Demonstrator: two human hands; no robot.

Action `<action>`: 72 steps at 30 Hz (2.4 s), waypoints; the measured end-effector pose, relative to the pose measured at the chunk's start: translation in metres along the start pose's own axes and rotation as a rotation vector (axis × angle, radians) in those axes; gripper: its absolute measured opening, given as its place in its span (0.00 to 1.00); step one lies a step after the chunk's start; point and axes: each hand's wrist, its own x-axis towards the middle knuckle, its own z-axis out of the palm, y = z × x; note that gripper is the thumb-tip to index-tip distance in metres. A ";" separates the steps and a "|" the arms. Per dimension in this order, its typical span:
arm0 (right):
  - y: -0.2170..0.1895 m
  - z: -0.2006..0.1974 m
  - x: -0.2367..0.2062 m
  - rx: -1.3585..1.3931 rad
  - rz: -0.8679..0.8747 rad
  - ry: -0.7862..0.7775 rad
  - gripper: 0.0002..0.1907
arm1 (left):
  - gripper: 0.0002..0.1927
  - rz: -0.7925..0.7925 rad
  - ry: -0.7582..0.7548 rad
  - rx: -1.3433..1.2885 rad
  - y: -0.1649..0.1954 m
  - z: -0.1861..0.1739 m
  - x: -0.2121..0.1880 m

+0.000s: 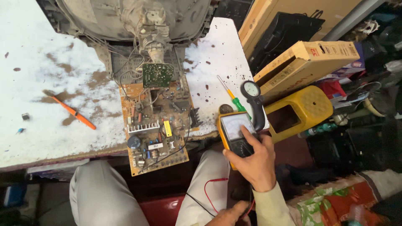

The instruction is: The person uses a soldering iron to work on a green circuit board, then flips it to inspect the component side. They use a magnifying glass to examine the board closely, then place it down and use a multimeter to test electrical continuity on the components.

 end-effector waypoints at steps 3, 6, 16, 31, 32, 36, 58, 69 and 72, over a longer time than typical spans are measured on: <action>-0.008 0.016 0.014 -0.084 -0.024 0.027 0.42 | 0.30 -0.070 0.030 -0.056 0.005 -0.012 -0.002; -0.018 0.033 0.032 -0.112 0.024 0.006 0.43 | 0.30 -0.090 0.084 -0.018 0.005 -0.023 -0.005; -0.016 0.049 0.063 0.055 -0.189 0.154 0.42 | 0.07 -0.134 0.379 0.077 -0.004 -0.030 -0.002; 0.129 0.002 -0.167 0.918 0.354 -0.505 0.44 | 0.05 -0.176 0.360 -1.263 0.014 0.003 0.034; 0.138 0.005 -0.167 0.868 0.330 -0.607 0.46 | 0.05 -0.163 0.336 -1.281 0.020 0.003 0.036; 0.154 0.002 -0.163 0.405 0.480 -0.586 0.30 | 0.04 -0.048 0.289 -1.492 0.041 -0.003 0.045; 0.279 -0.068 -0.114 0.313 0.092 -0.113 0.28 | 0.44 -0.391 0.556 0.013 0.007 -0.038 -0.013; 0.030 0.019 -0.119 0.263 -1.108 -0.506 0.13 | 0.25 0.380 0.789 1.120 0.093 -0.124 -0.110; -0.016 0.026 -0.111 0.390 -0.937 -0.594 0.21 | 0.22 0.262 0.858 1.001 0.095 -0.140 -0.120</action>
